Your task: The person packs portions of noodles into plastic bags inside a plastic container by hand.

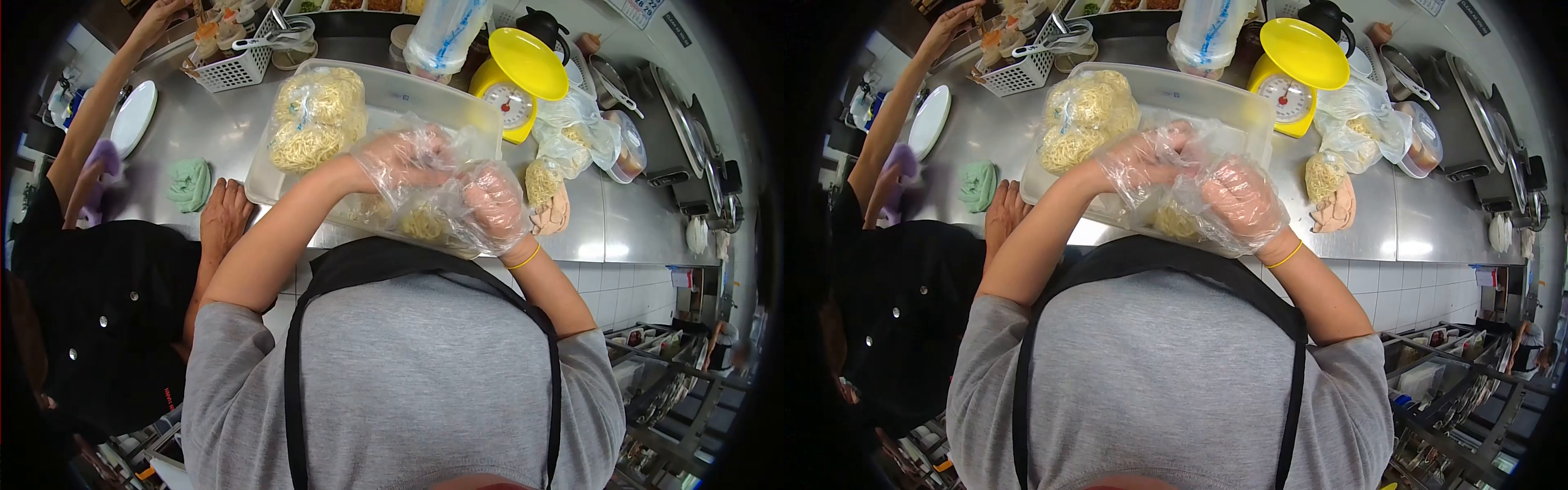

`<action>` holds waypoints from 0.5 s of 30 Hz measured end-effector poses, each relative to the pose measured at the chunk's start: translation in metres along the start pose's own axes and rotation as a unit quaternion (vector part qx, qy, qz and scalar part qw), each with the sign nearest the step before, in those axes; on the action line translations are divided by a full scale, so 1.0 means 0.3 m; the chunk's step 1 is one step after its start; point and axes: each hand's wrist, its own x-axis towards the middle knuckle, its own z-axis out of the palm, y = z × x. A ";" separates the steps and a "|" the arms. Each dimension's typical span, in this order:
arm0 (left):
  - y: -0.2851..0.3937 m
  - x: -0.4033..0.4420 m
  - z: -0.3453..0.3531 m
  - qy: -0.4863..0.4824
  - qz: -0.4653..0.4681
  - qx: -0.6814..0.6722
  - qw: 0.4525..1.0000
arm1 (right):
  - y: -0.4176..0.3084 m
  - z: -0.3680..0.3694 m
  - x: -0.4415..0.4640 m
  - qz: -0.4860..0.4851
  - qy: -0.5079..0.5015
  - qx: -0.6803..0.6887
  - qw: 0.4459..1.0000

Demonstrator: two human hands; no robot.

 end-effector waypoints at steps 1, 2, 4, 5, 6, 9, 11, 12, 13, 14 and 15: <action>-0.010 0.003 0.005 0.037 0.067 0.016 0.997 | -0.005 -0.003 0.005 0.005 -0.001 -0.003 1.000; -0.016 0.005 0.008 0.073 0.133 0.031 0.988 | -0.012 -0.005 0.005 0.011 -0.002 -0.005 1.000; -0.017 0.009 0.008 0.055 0.108 0.041 0.992 | -0.021 0.001 -0.008 0.105 -0.022 0.084 0.991; -0.019 0.009 0.006 0.040 0.081 0.051 0.995 | -0.020 0.007 -0.016 0.149 -0.034 0.131 0.979; -0.045 0.017 0.012 0.039 0.081 0.051 0.995 | -0.020 0.014 -0.024 0.195 -0.041 0.175 0.964; -0.080 0.027 0.026 0.044 0.109 0.149 0.982 | 0.006 0.022 -0.046 0.159 -0.065 0.106 0.979; -0.006 -0.002 0.011 0.047 0.092 0.167 0.980 | 0.035 0.025 -0.039 0.027 0.005 0.058 0.998; 0.010 -0.007 0.007 0.049 0.075 0.185 0.979 | 0.025 0.014 -0.022 0.027 0.004 0.057 0.998; -0.008 0.004 0.011 0.051 0.084 0.203 0.974 | 0.004 -0.007 0.006 0.097 0.002 0.073 0.993; -0.019 0.013 0.009 0.051 0.085 0.202 0.974 | -0.008 -0.019 0.021 0.167 0.000 0.088 0.982; -0.011 0.020 0.004 0.031 0.075 0.208 0.975 | 0.002 -0.023 0.019 0.168 -0.001 0.087 0.982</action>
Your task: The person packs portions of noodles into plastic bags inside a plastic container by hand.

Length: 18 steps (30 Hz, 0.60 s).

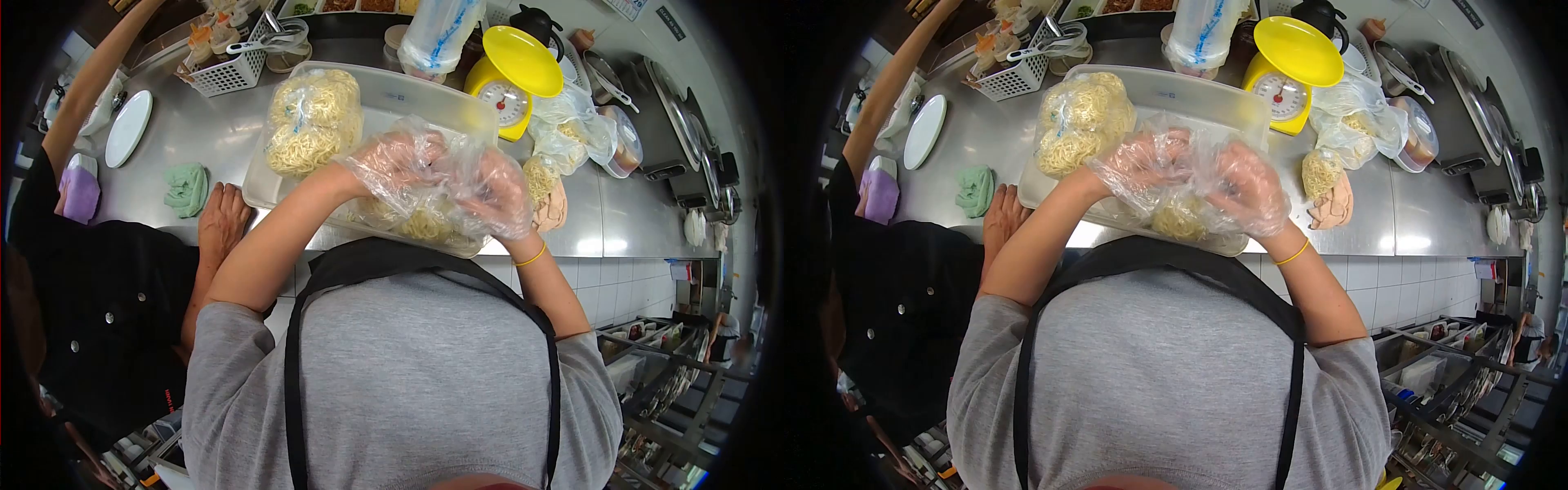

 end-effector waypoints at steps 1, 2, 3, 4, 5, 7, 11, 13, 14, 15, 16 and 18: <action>0.003 0.005 -0.003 -0.023 -0.006 0.005 1.000 | 0.017 -0.008 0.002 0.043 -0.024 0.060 0.997; 0.003 0.004 0.000 -0.024 -0.004 0.004 1.000 | 0.029 -0.011 0.004 0.087 -0.047 0.120 0.988; 0.001 0.001 0.002 0.001 0.007 -0.030 1.000 | 0.035 -0.010 0.005 0.088 -0.047 0.120 0.988; 0.000 0.000 0.003 0.026 0.018 -0.064 0.997 | 0.040 -0.010 0.007 0.129 -0.051 0.163 0.977; 0.002 0.002 0.000 0.027 0.019 -0.063 0.997 | 0.043 -0.009 0.010 0.170 -0.056 0.206 0.962; 0.005 0.007 -0.007 0.016 0.031 -0.086 0.996 | 0.042 -0.016 0.016 0.209 -0.076 0.219 0.950; -0.026 0.016 0.012 0.031 0.077 -0.100 0.992 | 0.014 -0.045 0.057 0.300 -0.132 0.299 0.896; -0.029 0.024 0.015 0.044 0.073 -0.092 0.992 | 0.018 -0.049 0.066 0.316 -0.139 0.307 0.887; -0.027 0.026 0.017 0.043 0.073 -0.092 0.992 | 0.020 -0.050 0.068 0.332 -0.145 0.314 0.877; -0.016 0.027 0.016 0.040 0.047 -0.065 0.996 | 0.021 -0.051 0.067 0.332 -0.144 0.314 0.878; -0.010 0.028 0.015 0.036 0.019 -0.037 0.998 | 0.022 -0.051 0.066 0.320 -0.144 0.296 0.888; -0.021 0.014 0.013 0.037 0.027 -0.091 0.995 | 0.025 -0.048 0.061 0.308 -0.144 0.278 0.899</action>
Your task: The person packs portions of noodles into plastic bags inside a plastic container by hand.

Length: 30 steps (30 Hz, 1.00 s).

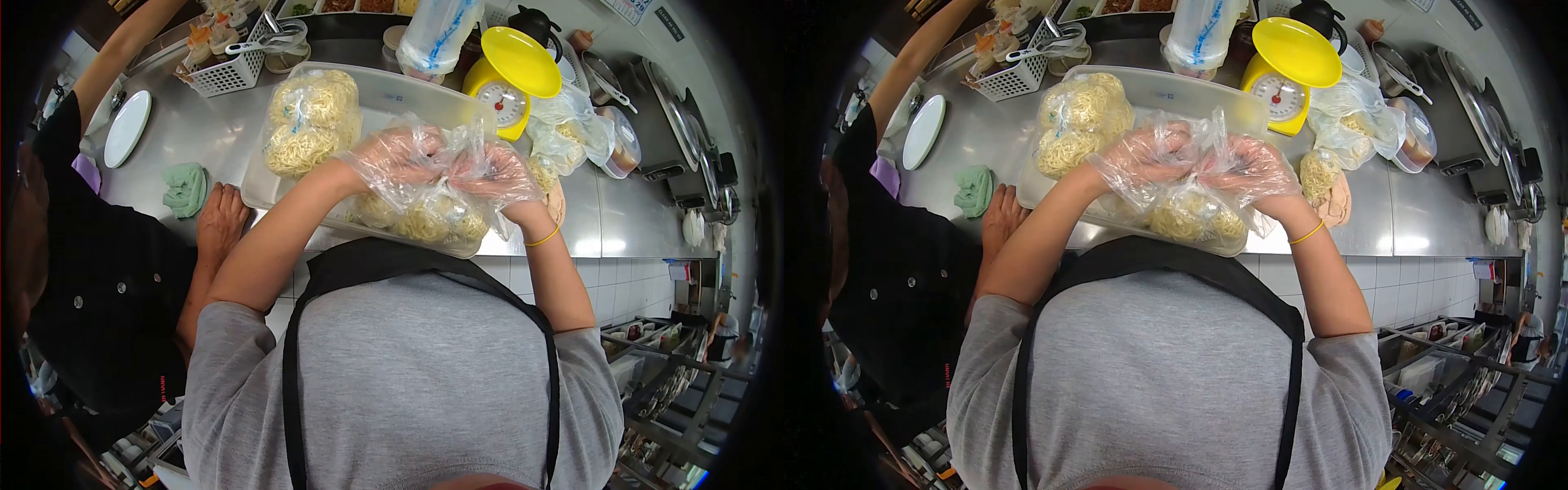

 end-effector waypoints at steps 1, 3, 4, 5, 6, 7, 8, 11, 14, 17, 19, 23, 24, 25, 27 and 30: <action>-0.001 -0.007 -0.005 0.002 0.006 -0.054 0.999 | 0.004 0.000 -0.001 -0.003 0.003 0.008 1.000; 0.031 -0.020 -0.035 -0.034 -0.048 -0.055 0.997 | 0.007 0.001 -0.002 -0.007 0.005 0.017 1.000; 0.047 -0.024 -0.047 -0.069 -0.101 -0.056 0.991 | 0.006 0.002 -0.001 -0.007 -0.005 0.055 0.998; 0.044 -0.023 -0.043 -0.069 -0.102 -0.056 0.991 | 0.005 0.002 -0.001 -0.006 -0.016 0.093 0.996; 0.038 -0.019 -0.036 -0.072 -0.101 -0.038 0.992 | 0.009 0.000 0.000 -0.007 -0.017 0.093 0.996; 0.035 -0.016 -0.032 -0.075 -0.100 -0.020 0.992 | 0.017 -0.003 0.000 -0.009 -0.014 0.072 0.997; 0.038 -0.015 -0.031 -0.074 -0.100 -0.020 0.992 | 0.021 -0.004 -0.001 -0.010 -0.010 0.052 0.999; 0.036 -0.010 -0.023 -0.072 -0.101 -0.003 0.992 | 0.016 -0.003 -0.005 -0.010 -0.005 0.037 0.999; 0.017 -0.012 -0.019 -0.056 -0.099 -0.072 0.991 | 0.017 -0.004 -0.002 -0.011 -0.010 0.043 0.999; 0.022 -0.005 -0.018 -0.052 -0.056 -0.053 0.996 | 0.017 -0.005 -0.005 -0.003 -0.007 0.017 1.000; 0.009 0.004 -0.005 -0.055 -0.042 -0.060 0.996 | 0.012 -0.001 -0.006 -0.012 0.002 0.001 1.000; -0.004 -0.006 0.002 -0.032 0.022 -0.062 0.997 | 0.017 -0.004 -0.020 -0.053 0.009 -0.054 0.997; -0.014 -0.007 0.011 -0.005 0.054 -0.034 0.998 | 0.015 -0.010 -0.027 -0.053 0.009 -0.054 0.997; -0.023 -0.008 0.016 0.022 0.086 -0.004 0.996 | 0.011 -0.019 -0.035 -0.061 -0.002 -0.012 0.998; -0.022 -0.008 0.013 0.009 0.072 -0.008 0.997 | 0.019 -0.044 -0.041 -0.068 -0.014 0.031 0.997; -0.016 -0.004 0.011 -0.008 0.063 -0.009 0.998 | 0.042 -0.089 -0.050 -0.035 0.111 0.158 0.981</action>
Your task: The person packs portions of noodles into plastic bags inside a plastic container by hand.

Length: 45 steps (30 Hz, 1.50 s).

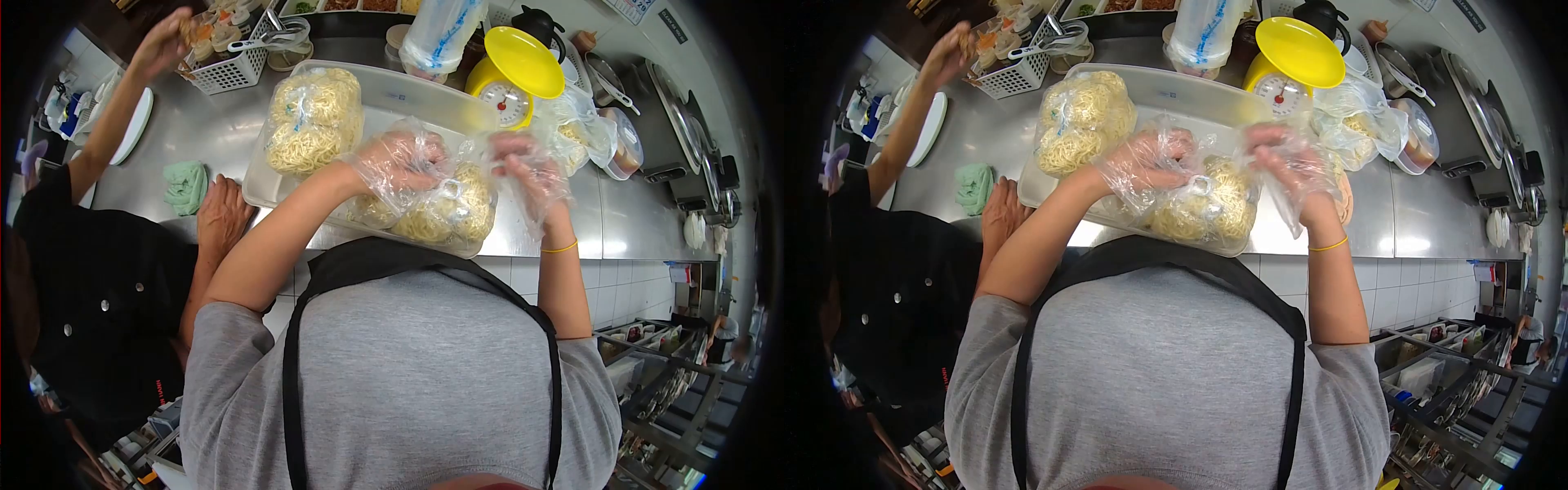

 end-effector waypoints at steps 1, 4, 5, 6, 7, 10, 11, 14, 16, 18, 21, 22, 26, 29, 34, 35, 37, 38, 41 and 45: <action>-0.001 0.000 0.000 -0.001 0.001 0.003 1.000 | 0.001 0.005 0.004 0.000 0.001 0.000 1.000; -0.005 -0.001 0.001 0.001 0.007 -0.002 1.000 | -0.009 0.029 0.003 -0.115 0.178 -0.074 0.974; -0.006 0.000 0.004 0.000 0.008 -0.003 1.000 | -0.041 0.037 -0.019 -0.195 0.131 -0.222 0.946; -0.010 -0.001 0.006 0.007 0.009 -0.005 1.000 | -0.064 0.046 -0.039 -0.270 0.078 -0.363 0.889; -0.011 -0.005 0.007 0.014 0.009 -0.008 1.000 | -0.071 0.060 -0.059 -0.269 0.078 -0.362 0.889; 0.001 -0.006 0.003 0.015 0.009 -0.022 1.000 | -0.085 0.120 -0.098 -0.290 -0.015 -0.575 0.765; 0.003 -0.002 0.004 0.014 0.011 -0.022 1.000 | -0.093 0.143 -0.098 -0.259 -0.025 -0.594 0.762; 0.014 -0.005 0.007 0.030 0.040 0.057 0.997 | -0.082 0.155 -0.091 -0.245 -0.045 -0.608 0.754; 0.029 -0.005 0.005 0.032 0.043 0.056 0.997 | -0.078 0.157 -0.084 -0.263 -0.055 -0.606 0.749; 0.049 0.000 -0.017 0.033 0.062 0.060 0.996 | -0.080 0.160 -0.080 -0.244 -0.072 -0.608 0.752; 0.029 0.001 -0.021 0.042 0.083 0.094 0.991 | -0.070 0.157 -0.090 -0.240 -0.079 -0.589 0.767; 0.021 0.002 -0.021 0.050 0.085 0.123 0.987 | -0.064 0.155 -0.094 -0.240 -0.080 -0.589 0.767; 0.012 0.000 -0.034 0.051 0.101 0.145 0.983 | -0.019 0.133 -0.107 -0.235 -0.078 -0.493 0.834; 0.012 -0.007 -0.064 -0.019 -0.055 0.180 0.982 | -0.012 0.117 -0.116 -0.227 -0.075 -0.463 0.854; 0.034 -0.015 -0.028 0.012 0.030 0.156 0.987 | -0.001 0.126 -0.110 -0.158 -0.071 -0.404 0.898; 0.035 -0.006 -0.033 0.012 0.032 0.156 0.987 | -0.011 0.131 -0.108 -0.165 -0.070 -0.411 0.894; 0.039 0.014 -0.046 -0.073 0.057 0.195 0.976 | -0.016 0.127 -0.109 -0.171 -0.068 -0.419 0.889; 0.045 0.016 -0.048 -0.074 0.057 0.195 0.976 | -0.010 0.123 -0.111 -0.175 -0.070 -0.428 0.884; 0.068 0.009 -0.043 -0.050 0.093 0.213 0.971 | -0.014 0.122 -0.114 -0.181 -0.077 -0.462 0.865; 0.100 -0.002 -0.035 -0.088 0.055 0.338 0.935 | -0.007 0.134 -0.110 -0.228 -0.076 -0.524 0.817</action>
